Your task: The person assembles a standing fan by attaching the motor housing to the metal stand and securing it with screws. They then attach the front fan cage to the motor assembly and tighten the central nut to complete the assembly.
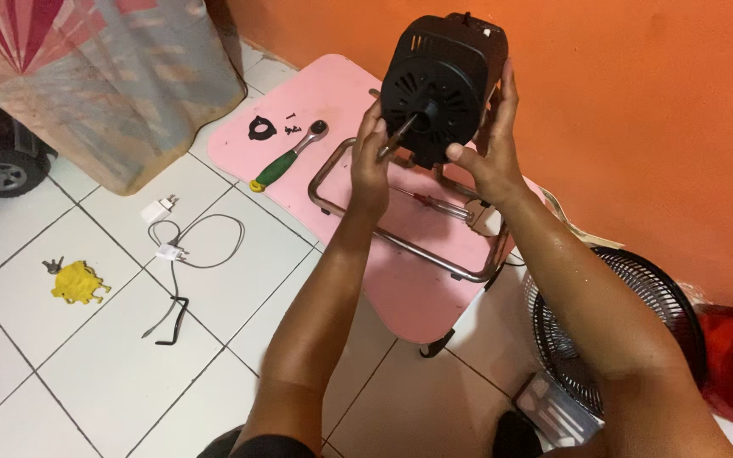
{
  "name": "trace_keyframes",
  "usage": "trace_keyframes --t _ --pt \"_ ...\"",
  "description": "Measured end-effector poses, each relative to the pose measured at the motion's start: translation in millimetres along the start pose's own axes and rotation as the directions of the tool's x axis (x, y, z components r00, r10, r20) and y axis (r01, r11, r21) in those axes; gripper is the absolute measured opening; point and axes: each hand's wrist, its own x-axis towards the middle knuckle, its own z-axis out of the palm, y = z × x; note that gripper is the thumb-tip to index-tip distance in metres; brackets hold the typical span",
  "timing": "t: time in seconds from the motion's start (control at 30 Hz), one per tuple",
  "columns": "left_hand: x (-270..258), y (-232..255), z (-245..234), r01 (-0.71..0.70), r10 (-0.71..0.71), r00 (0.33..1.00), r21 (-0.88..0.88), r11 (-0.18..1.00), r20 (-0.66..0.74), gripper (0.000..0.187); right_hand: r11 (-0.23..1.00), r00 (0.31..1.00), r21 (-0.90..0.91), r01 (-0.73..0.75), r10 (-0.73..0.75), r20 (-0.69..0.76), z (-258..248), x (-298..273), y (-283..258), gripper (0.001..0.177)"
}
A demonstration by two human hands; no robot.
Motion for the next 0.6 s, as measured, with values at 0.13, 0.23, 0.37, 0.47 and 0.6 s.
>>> trace_keyframes --t 0.13,0.23,0.37,0.47,0.6 --pt "-1 -3 7 -0.116 0.097 0.990 0.190 0.975 0.107 0.062 0.996 0.998 0.073 0.051 -0.053 0.025 -3 -6 3 0.123" --pt "-2 -7 11 -0.127 0.110 0.989 0.197 0.972 0.096 0.062 0.996 0.998 0.067 0.052 -0.053 0.014 -5 -4 6 0.122" --pt "0 -8 21 -0.167 0.157 0.985 0.184 0.969 0.067 0.061 0.998 0.998 0.004 0.064 -0.064 -0.015 -4 -3 8 0.120" --pt "-2 -1 27 -0.172 0.164 0.985 0.180 0.968 0.062 0.069 0.999 0.999 0.021 0.033 -0.033 -0.025 -3 -5 8 0.125" --pt "-6 18 32 -0.238 0.206 0.971 0.481 0.844 0.120 0.071 0.998 0.997 -0.005 0.061 -0.062 -0.037 -3 -7 8 0.121"
